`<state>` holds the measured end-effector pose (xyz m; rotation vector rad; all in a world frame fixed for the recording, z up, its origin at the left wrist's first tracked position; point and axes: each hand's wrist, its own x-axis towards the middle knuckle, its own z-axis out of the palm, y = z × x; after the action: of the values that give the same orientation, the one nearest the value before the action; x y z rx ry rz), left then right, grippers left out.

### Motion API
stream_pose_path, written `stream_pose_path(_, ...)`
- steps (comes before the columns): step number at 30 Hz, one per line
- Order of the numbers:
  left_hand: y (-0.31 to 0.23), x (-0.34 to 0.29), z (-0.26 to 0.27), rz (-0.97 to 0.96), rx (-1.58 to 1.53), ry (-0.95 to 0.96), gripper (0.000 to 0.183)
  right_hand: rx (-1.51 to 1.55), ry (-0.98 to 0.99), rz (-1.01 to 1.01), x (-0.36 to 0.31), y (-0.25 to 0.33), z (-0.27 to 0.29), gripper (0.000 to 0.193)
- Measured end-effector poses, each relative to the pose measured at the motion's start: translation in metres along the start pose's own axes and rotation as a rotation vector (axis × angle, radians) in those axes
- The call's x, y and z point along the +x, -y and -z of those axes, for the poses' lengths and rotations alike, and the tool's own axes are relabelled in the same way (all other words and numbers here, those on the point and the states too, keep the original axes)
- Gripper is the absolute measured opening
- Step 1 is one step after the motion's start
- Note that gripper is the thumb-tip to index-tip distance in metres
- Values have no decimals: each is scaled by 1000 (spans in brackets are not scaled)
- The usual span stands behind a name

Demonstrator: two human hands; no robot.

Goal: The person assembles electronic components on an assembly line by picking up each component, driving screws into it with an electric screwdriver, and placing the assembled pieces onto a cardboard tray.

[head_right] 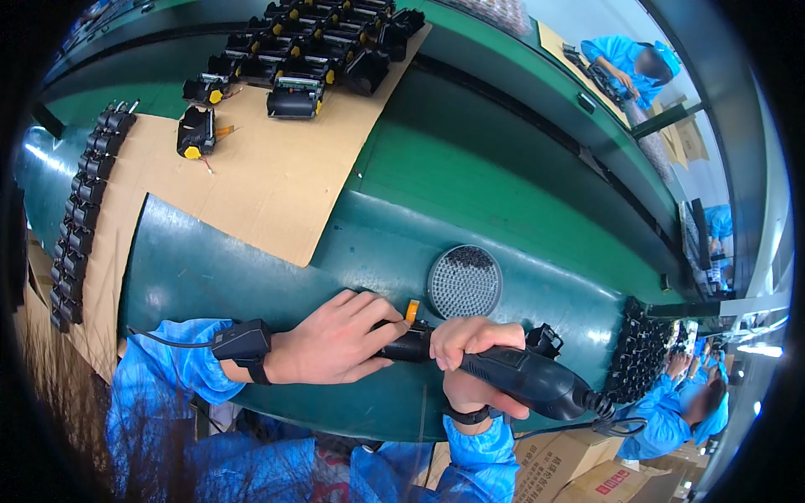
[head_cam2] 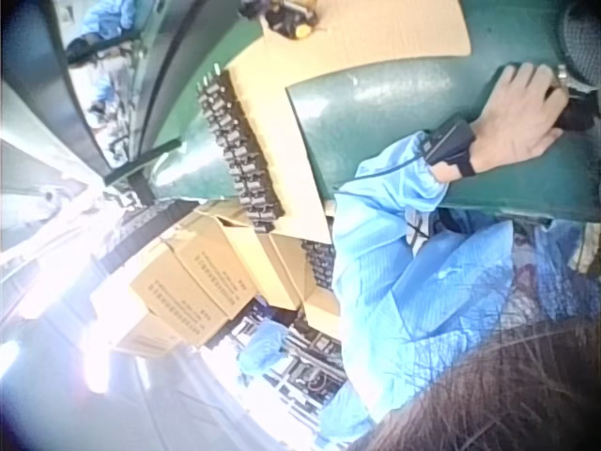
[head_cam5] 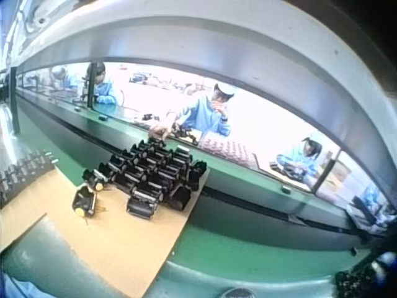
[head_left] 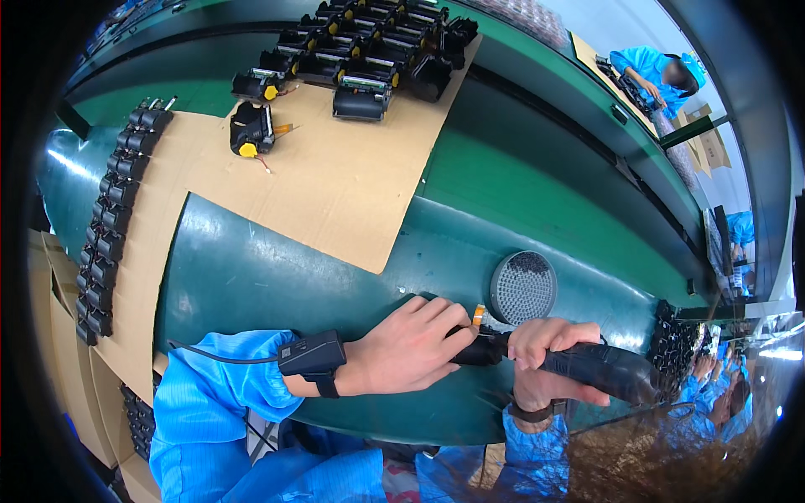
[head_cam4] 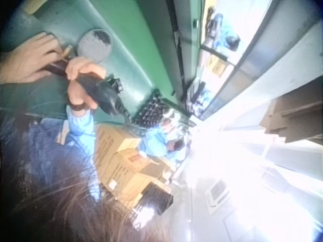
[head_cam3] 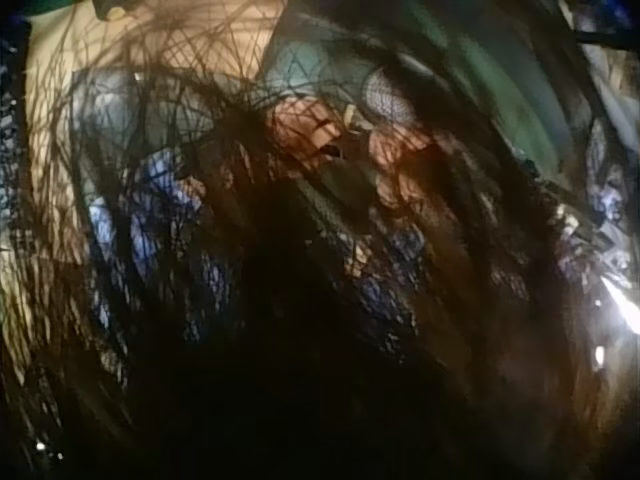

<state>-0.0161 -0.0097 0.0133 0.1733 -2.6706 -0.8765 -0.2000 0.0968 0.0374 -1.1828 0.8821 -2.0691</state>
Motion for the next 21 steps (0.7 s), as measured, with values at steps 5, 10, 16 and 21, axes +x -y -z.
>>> stream_pose_path(5, 1, -2, -1, -6, -1, -39, 51, 0, 49, -1, 0, -1, -2, 92)
stream_pose_path(10, 3, -2, -2, -26, 1, -57, 51, -14, 32, 6, -1, 3, -1, 90)
stream_pose_path(16, -1, -1, -1, -5, -1, -42, 52, -24, -174, 167, 18, 33, 29, 87)
stream_pose_path(21, 2, -1, -1, -11, -9, -45, 53, -181, -399, 158, 27, 20, 69, 89)
